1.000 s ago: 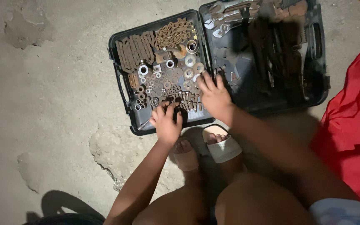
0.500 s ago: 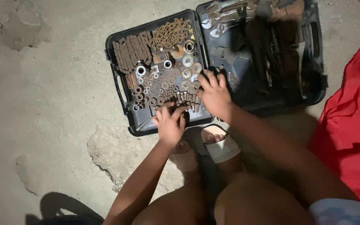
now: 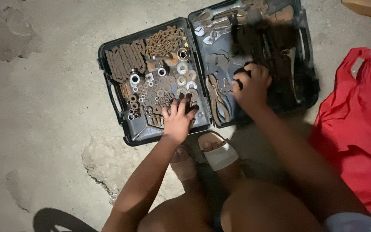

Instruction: The person sits on the floor and organizes small metal parts inside an open toolbox. They pick up and place down various nuts, bolts, and washers, arranging them into neat rows within the toolbox compartments.

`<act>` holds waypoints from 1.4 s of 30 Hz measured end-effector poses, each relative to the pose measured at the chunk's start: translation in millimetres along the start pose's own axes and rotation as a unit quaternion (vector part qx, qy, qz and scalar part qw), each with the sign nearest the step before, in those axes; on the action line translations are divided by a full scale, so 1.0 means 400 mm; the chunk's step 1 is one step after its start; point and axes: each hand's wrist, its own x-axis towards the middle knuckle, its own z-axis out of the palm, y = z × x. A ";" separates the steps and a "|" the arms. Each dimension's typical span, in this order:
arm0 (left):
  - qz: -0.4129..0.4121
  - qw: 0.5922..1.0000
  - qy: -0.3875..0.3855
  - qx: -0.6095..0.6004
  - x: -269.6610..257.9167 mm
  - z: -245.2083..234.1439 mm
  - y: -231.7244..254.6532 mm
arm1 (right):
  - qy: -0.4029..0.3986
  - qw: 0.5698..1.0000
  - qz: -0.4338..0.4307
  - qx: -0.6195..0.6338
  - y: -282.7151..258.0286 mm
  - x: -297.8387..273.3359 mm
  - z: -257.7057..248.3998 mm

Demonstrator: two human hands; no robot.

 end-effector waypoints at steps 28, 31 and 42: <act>-0.171 0.980 0.049 -0.089 -0.070 -0.017 -0.021 | -0.235 0.967 -0.016 0.093 -0.163 0.031 -0.029; -0.178 0.978 0.043 -0.100 -0.069 -0.018 -0.029 | -0.226 0.963 -0.147 0.026 -0.219 0.020 -0.017; -0.171 0.978 0.063 -0.099 -0.100 -0.014 -0.040 | -0.168 0.886 -0.351 -0.252 -0.293 -0.031 0.083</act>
